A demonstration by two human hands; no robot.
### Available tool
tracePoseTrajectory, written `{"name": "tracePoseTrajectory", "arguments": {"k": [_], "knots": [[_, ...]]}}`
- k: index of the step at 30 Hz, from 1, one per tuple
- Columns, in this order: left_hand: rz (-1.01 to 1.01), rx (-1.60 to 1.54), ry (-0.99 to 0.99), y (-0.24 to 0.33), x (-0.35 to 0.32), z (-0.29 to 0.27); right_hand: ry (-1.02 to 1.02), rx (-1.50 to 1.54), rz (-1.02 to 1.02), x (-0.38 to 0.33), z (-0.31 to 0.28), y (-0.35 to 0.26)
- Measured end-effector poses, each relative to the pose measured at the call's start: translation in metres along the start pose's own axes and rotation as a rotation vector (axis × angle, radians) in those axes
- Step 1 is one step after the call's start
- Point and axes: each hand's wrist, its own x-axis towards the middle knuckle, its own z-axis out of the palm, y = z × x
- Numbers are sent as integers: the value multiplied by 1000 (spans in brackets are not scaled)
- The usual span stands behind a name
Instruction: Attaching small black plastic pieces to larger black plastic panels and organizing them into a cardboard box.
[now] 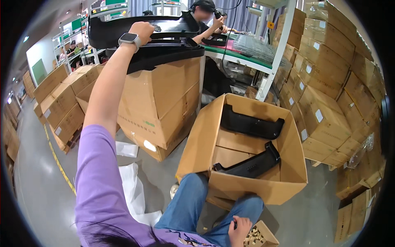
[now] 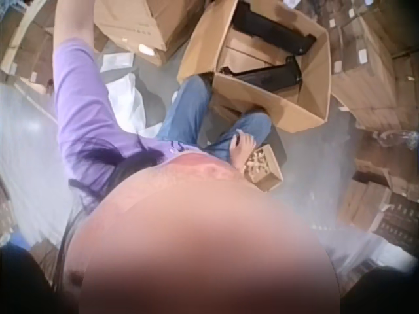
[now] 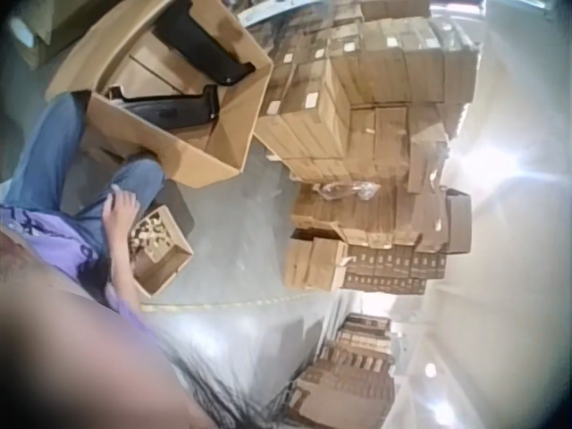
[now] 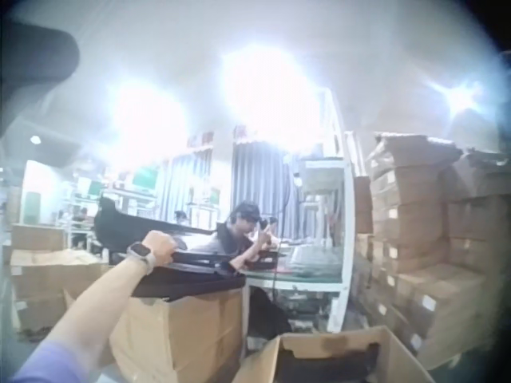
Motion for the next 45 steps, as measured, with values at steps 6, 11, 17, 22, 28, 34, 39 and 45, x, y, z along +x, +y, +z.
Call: {"name": "tracePoseTrajectory", "arguments": {"k": [6,11,17,22,28,34,39,45], "knots": [[-36,25,-132,-7,20,77,-46,-196,-42,19,5,-8],[-63,-18,-260,-8,23,91,-114,-232,44,30,19,-22],[-201,-147,-77,4,33,86,-86,-234,74,42,32,-21],[-145,-895,-63,140,32,66,2,-227,83,53,28,-17],[568,-1477,-521,378,-15,43,14,-144,103,56,33,-14],[946,-1106,-706,614,-59,26,105,-21,176,34,26,-5],[669,-849,-895,713,-91,99,1010,420,1105,-16,3,66],[379,-1341,-866,771,-148,163,866,217,1615,-259,90,251]]}}
